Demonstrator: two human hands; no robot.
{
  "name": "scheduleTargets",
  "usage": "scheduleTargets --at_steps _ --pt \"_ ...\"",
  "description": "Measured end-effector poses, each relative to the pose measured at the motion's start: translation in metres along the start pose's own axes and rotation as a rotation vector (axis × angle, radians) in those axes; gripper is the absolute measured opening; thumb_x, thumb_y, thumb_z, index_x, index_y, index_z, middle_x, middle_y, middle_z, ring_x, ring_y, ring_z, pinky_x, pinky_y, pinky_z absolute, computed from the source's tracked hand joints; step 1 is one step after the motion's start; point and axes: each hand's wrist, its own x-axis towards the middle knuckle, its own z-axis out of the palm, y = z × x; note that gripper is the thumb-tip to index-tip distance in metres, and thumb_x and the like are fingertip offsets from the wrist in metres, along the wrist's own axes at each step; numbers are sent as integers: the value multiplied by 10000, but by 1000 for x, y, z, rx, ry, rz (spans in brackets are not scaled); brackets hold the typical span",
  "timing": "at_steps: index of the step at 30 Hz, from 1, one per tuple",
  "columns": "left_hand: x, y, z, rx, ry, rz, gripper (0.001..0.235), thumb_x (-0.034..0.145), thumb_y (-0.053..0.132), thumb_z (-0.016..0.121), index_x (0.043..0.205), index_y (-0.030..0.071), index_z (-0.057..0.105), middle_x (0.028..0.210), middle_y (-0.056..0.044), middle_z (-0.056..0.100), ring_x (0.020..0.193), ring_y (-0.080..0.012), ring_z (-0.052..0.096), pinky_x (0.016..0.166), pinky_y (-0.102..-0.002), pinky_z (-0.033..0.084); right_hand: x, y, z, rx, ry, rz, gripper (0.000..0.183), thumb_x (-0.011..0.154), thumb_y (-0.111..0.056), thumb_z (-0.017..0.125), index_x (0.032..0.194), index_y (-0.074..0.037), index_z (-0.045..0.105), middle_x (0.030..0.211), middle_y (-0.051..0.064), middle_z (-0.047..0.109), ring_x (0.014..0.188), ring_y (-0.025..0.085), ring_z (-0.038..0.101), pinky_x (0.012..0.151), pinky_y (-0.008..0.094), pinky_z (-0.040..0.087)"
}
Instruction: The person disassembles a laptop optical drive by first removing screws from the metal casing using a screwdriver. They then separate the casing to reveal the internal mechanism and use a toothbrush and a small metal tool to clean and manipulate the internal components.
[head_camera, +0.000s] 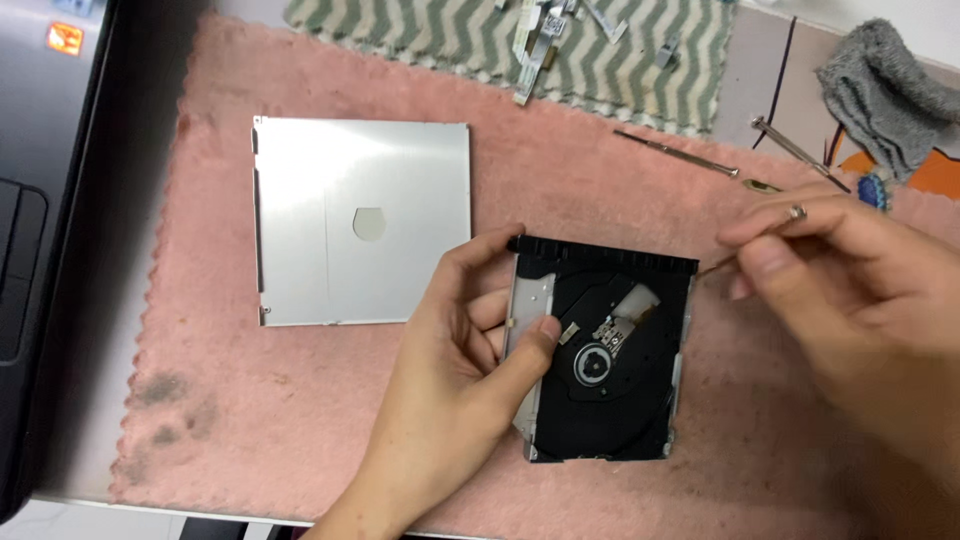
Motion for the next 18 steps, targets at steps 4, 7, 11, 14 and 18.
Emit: scheduleTargets --at_steps 4,7,11,14,18 --pt "2 -4 0 -23 13 9 648 1057 -10 710 1659 35 475 1086 -169 853 864 -110 787 736 -247 676 -1 -35 32 85 -24 -85 62 1131 96 620 1152 110 677 1126 235 799 913 250 799 854 295 706" --pt "2 -4 1 -20 18 11 656 1055 -7 705 1667 37 474 1063 -153 851 860 -112 793 720 -243 661 1 -37 49 60 -7 -213 93 1120 122 651 1211 109 637 1101 239 805 1083 289 892 989 354 787" --pt "1 -3 2 -12 25 2 655 1034 -2 708 1648 40 483 1101 -166 861 866 -123 808 717 -239 661 3 -36 62 74 19 -283 82 1116 149 667 1186 139 624 1079 285 809 1063 325 900 813 313 769" --pt "2 -3 2 -18 24 3 656 1033 -3 707 1647 45 481 1117 -171 859 872 -127 810 722 -238 663 5 -38 66 40 26 -352 72 1118 156 679 1175 138 639 1105 282 821 1069 315 885 911 323 739" --pt "2 -3 2 -8 28 8 661 1030 0 709 1649 40 482 1082 -161 851 846 -116 799 707 -233 650 8 -46 64 -152 43 -495 33 1113 152 746 1135 150 722 1084 248 845 1057 303 876 961 342 700"
